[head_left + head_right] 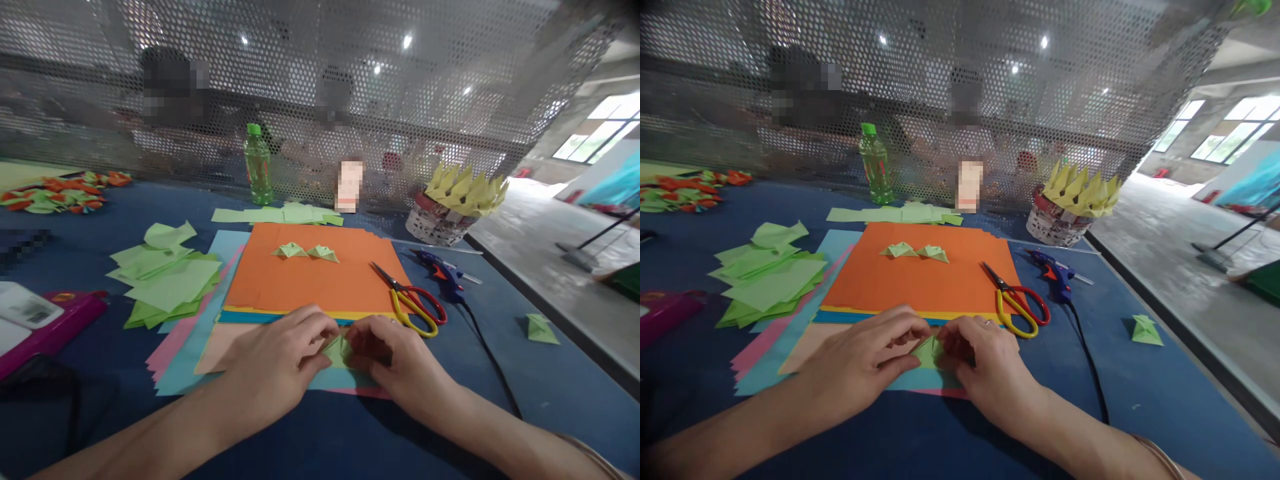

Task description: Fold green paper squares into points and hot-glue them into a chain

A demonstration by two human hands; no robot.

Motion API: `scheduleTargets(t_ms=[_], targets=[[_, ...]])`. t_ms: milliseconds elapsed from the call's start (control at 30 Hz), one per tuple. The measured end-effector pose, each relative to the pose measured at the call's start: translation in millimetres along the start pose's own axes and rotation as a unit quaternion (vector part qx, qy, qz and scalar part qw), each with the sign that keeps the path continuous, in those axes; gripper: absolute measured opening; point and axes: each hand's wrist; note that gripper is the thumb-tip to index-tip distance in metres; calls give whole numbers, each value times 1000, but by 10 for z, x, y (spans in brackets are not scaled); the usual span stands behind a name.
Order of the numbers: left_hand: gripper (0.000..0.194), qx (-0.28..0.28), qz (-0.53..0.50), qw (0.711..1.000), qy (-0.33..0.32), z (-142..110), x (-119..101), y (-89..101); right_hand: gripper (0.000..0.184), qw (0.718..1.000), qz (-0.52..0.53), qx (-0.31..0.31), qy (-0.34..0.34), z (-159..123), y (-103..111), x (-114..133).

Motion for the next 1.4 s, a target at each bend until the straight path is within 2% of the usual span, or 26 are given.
scheduleTargets(t_ms=[167, 267, 633, 1067, 1400], targets=[[16, -15, 11, 1000, -19, -10, 7, -16, 17, 1000, 4, -1, 6, 3, -11, -22], [12, -1, 24, 1000, 0, -13, -17, 15, 17, 1000, 4, 1, 9, -3, -5, -20], [25, 0, -2, 1000, -10, -20, -13, 15, 14, 1000, -15, -2, 20, 1, -3, -15], [23, -32, 17, 998, -43, -21, 12, -39, 19, 998, -46, -11, 40, 9, 5, -2], [20, -18, 26, 998, -50, -46, 8, -48, 18, 998, -40, -5, 37, 11, 21, 42]])
Point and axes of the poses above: each hand's wrist, its own z-axis towards the middle knuckle, its own y-axis out of the back of the hand, x = y × z, and after that the axes turned 12 degrees about z, right-handed
